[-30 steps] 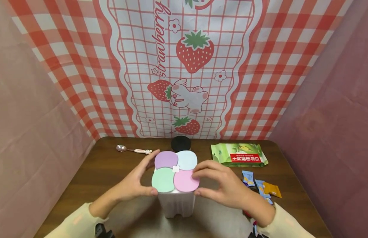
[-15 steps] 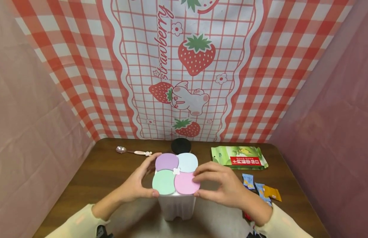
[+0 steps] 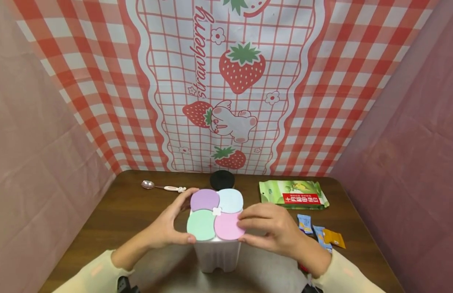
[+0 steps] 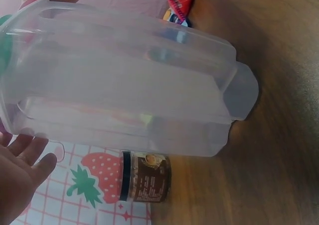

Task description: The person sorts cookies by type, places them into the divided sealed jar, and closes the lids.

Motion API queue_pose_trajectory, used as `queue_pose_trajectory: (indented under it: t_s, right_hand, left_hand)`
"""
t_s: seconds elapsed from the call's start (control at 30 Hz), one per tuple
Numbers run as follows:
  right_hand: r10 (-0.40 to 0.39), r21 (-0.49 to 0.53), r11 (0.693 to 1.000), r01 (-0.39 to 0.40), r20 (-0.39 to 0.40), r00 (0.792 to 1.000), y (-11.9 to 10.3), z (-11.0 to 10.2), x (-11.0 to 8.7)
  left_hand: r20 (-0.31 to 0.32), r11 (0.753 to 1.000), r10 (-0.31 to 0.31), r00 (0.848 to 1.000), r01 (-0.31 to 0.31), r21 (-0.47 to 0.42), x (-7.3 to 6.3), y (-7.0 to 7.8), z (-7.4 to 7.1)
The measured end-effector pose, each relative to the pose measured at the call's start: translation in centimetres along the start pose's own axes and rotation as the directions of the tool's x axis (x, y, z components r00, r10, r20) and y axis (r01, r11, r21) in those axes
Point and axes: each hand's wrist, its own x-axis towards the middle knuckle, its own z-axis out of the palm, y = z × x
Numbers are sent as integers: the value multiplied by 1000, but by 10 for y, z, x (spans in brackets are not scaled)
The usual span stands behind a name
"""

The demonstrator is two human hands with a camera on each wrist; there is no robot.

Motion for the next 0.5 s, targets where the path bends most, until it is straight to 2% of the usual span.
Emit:
queue_pose_trajectory:
  t_s: [0.2,0.33,0.5]
  right_hand:
    - [-4,12,1000,5,-67,998,0,0,3]
    - [69,47,997,-67,-43,997,1,-2,1]
    - [176,110,979,-170,-40,984,3,-1,-1]
  left_hand:
    - [14,999,0,1000,0,33,0,1,2]
    - [15,1000,-6,1000,5,30,-2,3,2]
    - [3,999,-34,999,34,30,-5,4,2]
